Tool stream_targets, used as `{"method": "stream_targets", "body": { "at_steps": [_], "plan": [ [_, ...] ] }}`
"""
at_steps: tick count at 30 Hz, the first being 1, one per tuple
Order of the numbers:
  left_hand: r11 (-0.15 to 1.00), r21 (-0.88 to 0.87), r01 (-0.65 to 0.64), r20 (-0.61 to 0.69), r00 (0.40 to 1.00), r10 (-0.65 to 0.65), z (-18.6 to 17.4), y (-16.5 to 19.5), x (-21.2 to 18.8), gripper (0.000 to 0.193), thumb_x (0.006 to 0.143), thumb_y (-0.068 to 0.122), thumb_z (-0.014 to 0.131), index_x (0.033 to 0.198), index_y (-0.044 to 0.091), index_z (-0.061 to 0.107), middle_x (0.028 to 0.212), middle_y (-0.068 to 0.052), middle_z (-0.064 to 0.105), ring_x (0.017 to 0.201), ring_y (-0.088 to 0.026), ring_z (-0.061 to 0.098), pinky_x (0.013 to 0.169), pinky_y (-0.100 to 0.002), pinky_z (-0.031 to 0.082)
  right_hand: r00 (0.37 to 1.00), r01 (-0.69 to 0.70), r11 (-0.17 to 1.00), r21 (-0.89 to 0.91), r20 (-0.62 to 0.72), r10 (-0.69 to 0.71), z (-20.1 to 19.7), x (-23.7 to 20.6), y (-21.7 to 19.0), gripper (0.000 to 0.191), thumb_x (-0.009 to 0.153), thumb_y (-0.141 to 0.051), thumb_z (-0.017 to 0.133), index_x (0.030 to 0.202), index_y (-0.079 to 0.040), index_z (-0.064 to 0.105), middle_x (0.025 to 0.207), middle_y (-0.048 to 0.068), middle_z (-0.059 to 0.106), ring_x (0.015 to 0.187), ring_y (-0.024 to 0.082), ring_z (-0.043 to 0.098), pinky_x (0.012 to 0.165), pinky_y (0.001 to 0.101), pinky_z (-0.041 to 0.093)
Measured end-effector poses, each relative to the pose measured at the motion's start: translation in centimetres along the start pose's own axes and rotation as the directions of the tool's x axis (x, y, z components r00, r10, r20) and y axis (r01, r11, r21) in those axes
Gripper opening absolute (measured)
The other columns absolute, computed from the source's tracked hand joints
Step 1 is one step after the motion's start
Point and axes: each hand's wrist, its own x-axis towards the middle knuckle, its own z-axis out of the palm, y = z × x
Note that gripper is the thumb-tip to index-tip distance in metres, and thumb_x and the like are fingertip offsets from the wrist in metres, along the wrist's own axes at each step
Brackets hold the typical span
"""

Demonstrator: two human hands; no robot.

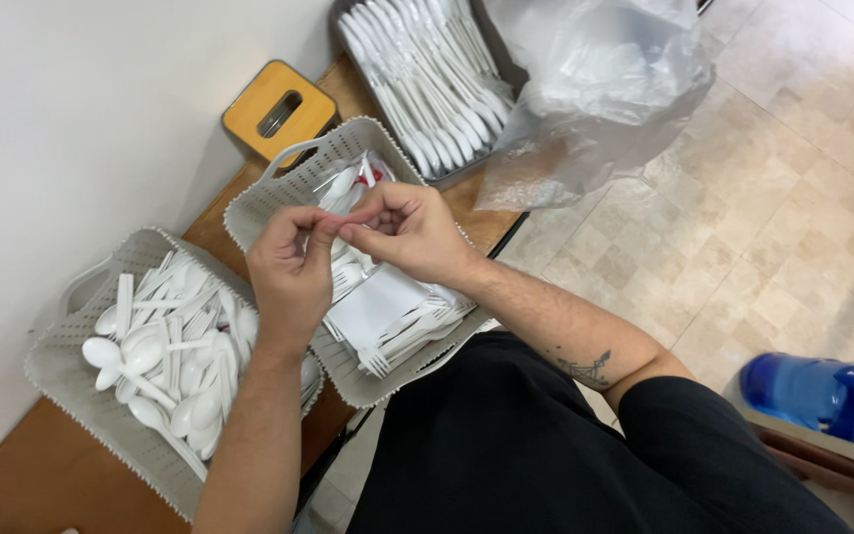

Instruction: The person wraps plastic forks, knives and spoons in white paper napkins, folding the napkin around each cutlery set and placing the finished wrapped sets into a plastic basket on the table. They repeat this for one set at a time, taking cutlery from baskets of loose plastic utensils.

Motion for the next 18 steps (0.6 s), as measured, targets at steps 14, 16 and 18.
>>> {"method": "stream_targets", "body": {
  "at_steps": [14,16,18],
  "plan": [
    [0.990,0.041,-0.133,-0.176,0.975,0.138,-0.7,0.7,0.6,0.007,0.108,0.004,0.070,0.107,0.001,0.063,0.101,-0.004,0.062,0.091,-0.012,0.061,0.082,-0.027,0.052,0.963,-0.197,0.979,0.045,0.194,0.185,0.6,0.1,-2.9,0.028,0.101,-0.005,0.067,0.128,-0.001,0.062,0.097,0.005,0.071,0.084,0.008,0.069,0.077,0.0243,0.060],
    [0.991,-0.082,-0.102,-0.186,0.979,0.085,-0.7,0.5,0.7,0.010,0.111,0.010,0.064,0.117,0.002,0.062,0.106,-0.003,0.062,0.095,-0.010,0.060,0.086,-0.026,0.052,0.957,-0.204,0.973,-0.107,0.189,0.221,0.0,0.6,-3.9,0.036,0.098,-0.007,0.067,0.133,-0.004,0.059,0.095,0.005,0.074,0.081,0.009,0.072,0.075,0.0262,0.063],
    [0.977,-0.205,-0.056,-0.160,0.987,0.023,-0.6,0.4,0.9,0.025,0.114,0.017,0.055,0.134,0.004,0.059,0.111,-0.003,0.064,0.100,-0.009,0.059,0.092,-0.024,0.053,0.969,-0.189,0.967,-0.173,0.128,0.212,-1.2,1.7,-4.9,0.036,0.099,-0.008,0.066,0.135,-0.005,0.062,0.093,0.006,0.075,0.077,0.012,0.072,0.074,0.0296,0.064]
  ]
}}
